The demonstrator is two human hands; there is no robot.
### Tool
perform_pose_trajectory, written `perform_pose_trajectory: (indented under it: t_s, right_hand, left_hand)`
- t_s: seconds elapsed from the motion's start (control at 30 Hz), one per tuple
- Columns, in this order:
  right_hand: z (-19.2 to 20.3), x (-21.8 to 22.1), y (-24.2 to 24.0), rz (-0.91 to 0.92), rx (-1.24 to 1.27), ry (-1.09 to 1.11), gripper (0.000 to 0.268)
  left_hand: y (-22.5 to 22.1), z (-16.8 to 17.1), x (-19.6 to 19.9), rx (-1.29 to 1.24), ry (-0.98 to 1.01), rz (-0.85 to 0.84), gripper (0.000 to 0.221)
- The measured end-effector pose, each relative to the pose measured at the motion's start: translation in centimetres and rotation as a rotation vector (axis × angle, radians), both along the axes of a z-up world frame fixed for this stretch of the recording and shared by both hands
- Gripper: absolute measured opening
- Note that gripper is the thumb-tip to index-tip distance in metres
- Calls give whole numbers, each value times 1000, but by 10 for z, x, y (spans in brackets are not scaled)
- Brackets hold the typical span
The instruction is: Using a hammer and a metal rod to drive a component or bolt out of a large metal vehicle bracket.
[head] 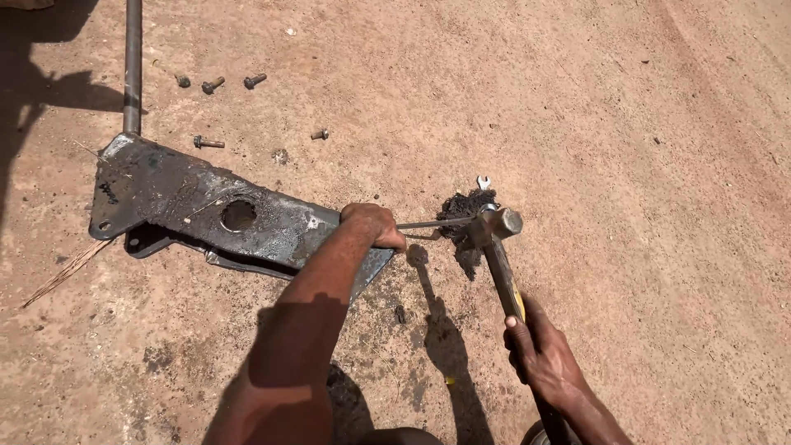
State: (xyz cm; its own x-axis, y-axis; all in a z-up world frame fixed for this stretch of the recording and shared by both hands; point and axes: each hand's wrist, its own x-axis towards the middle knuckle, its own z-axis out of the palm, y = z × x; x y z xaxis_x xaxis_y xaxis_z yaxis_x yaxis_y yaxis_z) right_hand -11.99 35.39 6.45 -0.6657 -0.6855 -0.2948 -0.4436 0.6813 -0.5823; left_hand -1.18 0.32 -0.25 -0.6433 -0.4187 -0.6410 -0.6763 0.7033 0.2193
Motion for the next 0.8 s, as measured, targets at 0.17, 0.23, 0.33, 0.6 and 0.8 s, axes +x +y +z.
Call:
perform_pose_trajectory:
  t_s: [0.17,0.23,0.33,0.6,0.8]
  right_hand:
    - [137,32,-79,297,-162,341,64]
    - [170,35,-104,417,-304,472,61]
    - [170,20,-119,632,-617,650,50]
    - [73,-28,-109,117,299,177,56]
    - [179,1,-109,231,-433,434,52]
  left_hand:
    - [4,2,5,3,31,33,58]
    - [3,7,10,7,32,40,54]
    - [-1,-18,-4,-2,59,57,54]
    - [11,-22,-6,3,-14,1,70]
    - [-5,-51,-20,-23,13,32,68]
